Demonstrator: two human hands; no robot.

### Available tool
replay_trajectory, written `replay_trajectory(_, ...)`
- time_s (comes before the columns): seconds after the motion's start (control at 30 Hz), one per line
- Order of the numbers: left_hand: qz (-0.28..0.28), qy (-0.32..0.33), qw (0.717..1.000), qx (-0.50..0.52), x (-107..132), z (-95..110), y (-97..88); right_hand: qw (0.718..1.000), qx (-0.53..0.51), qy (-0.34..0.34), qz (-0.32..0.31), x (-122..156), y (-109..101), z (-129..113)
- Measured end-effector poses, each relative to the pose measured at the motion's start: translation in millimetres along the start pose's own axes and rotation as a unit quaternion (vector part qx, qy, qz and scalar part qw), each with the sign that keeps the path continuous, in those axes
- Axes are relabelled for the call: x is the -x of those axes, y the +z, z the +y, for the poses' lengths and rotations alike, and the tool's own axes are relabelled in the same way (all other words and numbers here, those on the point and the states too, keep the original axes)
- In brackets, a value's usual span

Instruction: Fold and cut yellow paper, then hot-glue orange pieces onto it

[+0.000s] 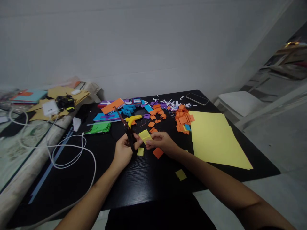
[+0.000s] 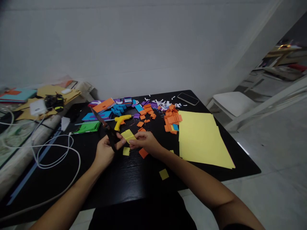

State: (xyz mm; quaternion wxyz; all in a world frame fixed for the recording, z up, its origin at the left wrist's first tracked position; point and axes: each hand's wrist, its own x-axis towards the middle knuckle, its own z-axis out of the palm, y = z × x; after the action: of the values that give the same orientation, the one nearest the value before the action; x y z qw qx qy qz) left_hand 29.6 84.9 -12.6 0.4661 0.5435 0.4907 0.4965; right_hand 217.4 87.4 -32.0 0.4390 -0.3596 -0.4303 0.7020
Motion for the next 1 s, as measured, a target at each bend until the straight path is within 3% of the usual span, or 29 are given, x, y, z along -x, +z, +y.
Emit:
replay_trajectory(0.1, 0.0, 0.006, 1.0, -0.008, 0.5, -0.8, -0.4, 0.996, -0.074, 0.034, -0.04, 0.5, -1.8, -3.9)
replay_trajectory(0.2, -0.003, 0.002, 1.0, -0.008, 0.4, -3.4, -3.1, 0.973, -0.174, 0.119, -0.094, -0.4, -5.5, -8.9)
replay_trajectory(0.3, -0.02, -0.003, 1.0, -0.009, 0.4, -5.9, -5.7, 0.949, -0.174, 0.224, -0.136, -2.9, -10.5, -7.9)
replay_trajectory(0.37, -0.038, 0.004, 0.999, -0.017, 0.8, -6.6, -6.4, 0.94, -0.185, 0.247, -0.146, -4.1, -12.6, -4.7)
replay_trajectory(0.63, -0.061, 0.04, 0.995, -0.06, 1.8, -5.6, -6.2, 0.962, -0.19, 0.176, -0.088, -1.2, -5.6, -7.8)
replay_trajectory(0.77, -0.063, 0.042, 0.99, -0.12, -2.8, -8.4, -12.3, 0.973, -0.197, 0.117, -0.025, -5.3, -8.6, -8.7)
replay_trajectory(1.0, -0.151, 0.064, 0.954, -0.251, -9.8, -4.3, -30.8, 0.973, -0.22, 0.007, 0.062, -10.9, -22.5, -18.5)
